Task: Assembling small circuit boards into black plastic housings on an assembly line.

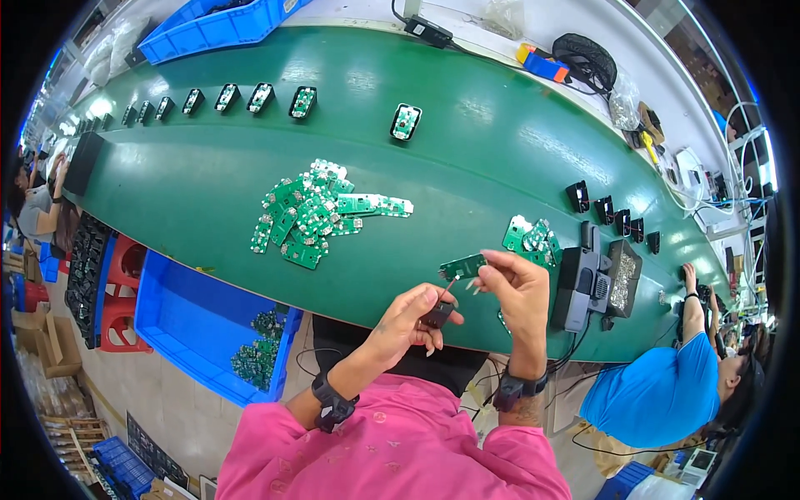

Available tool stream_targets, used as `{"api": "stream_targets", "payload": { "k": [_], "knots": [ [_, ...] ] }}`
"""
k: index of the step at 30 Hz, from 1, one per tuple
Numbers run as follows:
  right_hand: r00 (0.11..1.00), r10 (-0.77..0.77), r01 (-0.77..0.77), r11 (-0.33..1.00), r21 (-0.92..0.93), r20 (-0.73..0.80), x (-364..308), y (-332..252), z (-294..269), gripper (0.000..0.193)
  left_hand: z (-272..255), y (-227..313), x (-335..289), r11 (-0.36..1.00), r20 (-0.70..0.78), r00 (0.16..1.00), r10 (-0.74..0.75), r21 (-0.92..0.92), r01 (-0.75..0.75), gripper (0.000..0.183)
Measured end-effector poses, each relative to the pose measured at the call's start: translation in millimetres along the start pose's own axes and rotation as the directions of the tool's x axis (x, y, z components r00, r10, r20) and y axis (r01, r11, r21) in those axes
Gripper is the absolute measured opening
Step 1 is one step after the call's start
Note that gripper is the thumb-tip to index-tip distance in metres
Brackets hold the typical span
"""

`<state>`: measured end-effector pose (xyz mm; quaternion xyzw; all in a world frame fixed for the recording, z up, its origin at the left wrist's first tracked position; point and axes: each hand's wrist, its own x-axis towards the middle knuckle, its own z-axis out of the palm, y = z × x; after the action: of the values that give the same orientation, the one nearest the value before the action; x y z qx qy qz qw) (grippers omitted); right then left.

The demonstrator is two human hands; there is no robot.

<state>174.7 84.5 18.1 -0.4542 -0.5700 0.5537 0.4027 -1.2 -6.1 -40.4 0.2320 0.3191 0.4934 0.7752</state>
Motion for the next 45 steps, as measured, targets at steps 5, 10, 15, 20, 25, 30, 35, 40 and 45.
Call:
{"api": "stream_targets", "payload": {
  "k": [5,10,15,20,25,30,35,40,45],
  "knots": [
    [0.999,0.02,-0.016,0.996,0.086,-0.042,-14,15,16,0.018,-5,-1,3,0.99,-0.059,0.998,-0.011,-0.144,0.003,0.051],
    [0.995,0.0,0.016,0.988,0.157,-0.1,-21,18,25,0.016,-8,2,0,0.993,-0.113,0.991,-0.066,-0.105,0.055,0.05],
    [0.993,-0.02,0.035,0.991,0.128,-0.114,-25,14,25,0.016,-12,-1,-2,0.987,-0.115,0.99,-0.086,-0.144,0.069,0.05],
    [0.992,-0.103,0.102,0.995,-0.012,-0.076,-31,22,22,0.013,-8,4,-5,0.977,-0.096,0.991,-0.094,-0.199,0.074,0.043],
    [0.906,-0.388,0.423,0.848,-0.319,0.171,-25,21,17,0.019,2,17,-9,0.995,-0.103,0.994,0.023,-0.099,-0.033,0.059],
    [0.784,-0.522,0.616,0.717,-0.326,0.335,-23,20,10,0.021,-1,26,-13,0.988,0.006,1.0,0.005,-0.151,-0.004,0.077],
    [0.738,-0.57,0.674,0.621,-0.399,0.361,-24,17,10,0.022,2,27,-14,0.975,-0.033,0.998,-0.059,-0.216,0.051,0.068],
    [0.787,-0.615,0.525,0.619,-0.584,0.056,-35,22,23,0.017,-1,20,-13,0.992,-0.144,0.986,0.088,0.106,-0.073,0.062],
    [0.997,0.075,-0.072,0.991,0.112,-0.024,-59,3,45,0.018,12,19,-12,0.932,-0.173,0.938,0.299,0.265,-0.248,0.06]
  ]
}}
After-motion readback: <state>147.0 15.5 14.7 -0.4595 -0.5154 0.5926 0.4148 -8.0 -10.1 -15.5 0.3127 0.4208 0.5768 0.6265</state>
